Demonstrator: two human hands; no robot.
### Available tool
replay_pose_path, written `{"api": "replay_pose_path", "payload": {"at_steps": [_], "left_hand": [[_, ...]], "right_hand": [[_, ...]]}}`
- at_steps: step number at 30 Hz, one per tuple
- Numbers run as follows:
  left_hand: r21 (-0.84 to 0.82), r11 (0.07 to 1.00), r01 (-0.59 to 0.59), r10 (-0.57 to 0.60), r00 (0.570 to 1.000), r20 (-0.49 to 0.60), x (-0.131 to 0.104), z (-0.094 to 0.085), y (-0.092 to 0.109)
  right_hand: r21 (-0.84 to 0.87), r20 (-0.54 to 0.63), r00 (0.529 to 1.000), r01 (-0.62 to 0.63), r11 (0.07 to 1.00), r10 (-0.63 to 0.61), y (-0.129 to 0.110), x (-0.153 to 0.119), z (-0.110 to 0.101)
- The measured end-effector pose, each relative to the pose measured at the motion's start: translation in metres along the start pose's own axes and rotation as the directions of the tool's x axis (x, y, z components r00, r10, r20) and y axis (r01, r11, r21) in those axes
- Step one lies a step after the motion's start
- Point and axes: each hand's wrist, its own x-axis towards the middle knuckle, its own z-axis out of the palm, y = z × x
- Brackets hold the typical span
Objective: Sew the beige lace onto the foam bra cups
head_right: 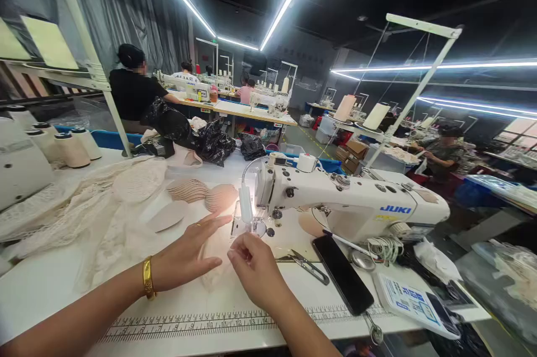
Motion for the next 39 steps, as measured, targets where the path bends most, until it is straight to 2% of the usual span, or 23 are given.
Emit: {"api": "replay_pose_path", "payload": {"at_steps": [2, 3, 5, 7, 9, 12, 16, 20, 25, 28, 29, 31, 33, 36, 39], "left_hand": [[-0.059, 0.998, -0.011, 0.015, 0.998, 0.061, -0.004, -0.003, 0.007], [-0.105, 0.995, -0.001, 0.011, 0.995, 0.095, -0.006, -0.005, 0.01], [-0.21, 0.977, 0.037, -0.005, 0.988, 0.152, -0.009, -0.007, 0.015], [-0.21, 0.977, 0.03, 0.0, 0.99, 0.138, -0.009, -0.012, 0.014], [-0.073, 0.997, -0.003, 0.006, 0.999, 0.046, -0.007, -0.022, 0.002], [0.166, 0.986, 0.029, -0.014, 0.996, -0.091, -0.001, -0.043, -0.031], [0.344, 0.939, 0.022, -0.005, 0.999, -0.048, 0.006, -0.062, -0.073], [0.44, 0.898, 0.012, -0.013, 1.0, -0.001, 0.014, -0.069, -0.085], [0.403, 0.908, 0.116, -0.078, 0.991, -0.111, 0.016, -0.094, -0.067], [0.155, 0.965, 0.212, -0.191, 0.972, -0.138, 0.003, -0.099, -0.041], [0.013, 0.968, 0.249, -0.247, 0.963, -0.106, -0.003, -0.095, -0.031], [-0.267, 0.906, 0.328, -0.334, 0.942, 0.024, -0.016, -0.081, -0.011], [-0.418, 0.816, 0.399, -0.37, 0.916, 0.152, -0.027, -0.061, 0.005], [-0.443, 0.764, 0.469, -0.427, 0.882, 0.198, -0.036, -0.032, 0.019], [-0.388, 0.757, 0.526, -0.495, 0.849, 0.186, -0.04, -0.018, 0.024]], "right_hand": [[0.105, 0.018, 0.997, 0.078, 0.991, -0.08, -0.009, -0.017, -0.006], [0.174, 0.039, 0.997, 0.065, 0.983, -0.073, -0.011, -0.024, -0.009], [0.371, 0.116, 0.993, -0.059, 0.927, 0.017, -0.012, -0.032, -0.015], [0.527, 0.196, 0.975, -0.198, 0.826, 0.109, -0.005, -0.029, -0.015], [0.579, 0.206, 0.964, -0.26, 0.773, 0.17, 0.006, -0.019, -0.009], [0.536, 0.165, 0.956, -0.294, 0.791, 0.244, 0.022, -0.002, 0.005], [0.534, 0.167, 0.956, -0.295, 0.793, 0.243, 0.034, 0.007, 0.014], [0.61, 0.154, 0.961, -0.275, 0.743, 0.229, 0.034, 0.008, 0.013], [0.639, 0.16, 0.962, -0.273, 0.719, 0.222, 0.033, 0.012, 0.011], [0.65, 0.172, 0.96, -0.279, 0.707, 0.22, 0.033, 0.012, 0.009], [0.659, 0.175, 0.959, -0.282, 0.697, 0.223, 0.032, 0.011, 0.009], [0.672, 0.176, 0.957, -0.287, 0.682, 0.229, 0.032, 0.009, 0.008], [0.666, 0.162, 0.963, -0.267, 0.696, 0.215, 0.033, 0.008, 0.007], [0.62, 0.127, 0.978, -0.208, 0.756, 0.164, 0.035, 0.005, 0.009], [0.59, 0.083, 0.985, -0.169, 0.79, 0.149, 0.036, 0.003, 0.013]]}}
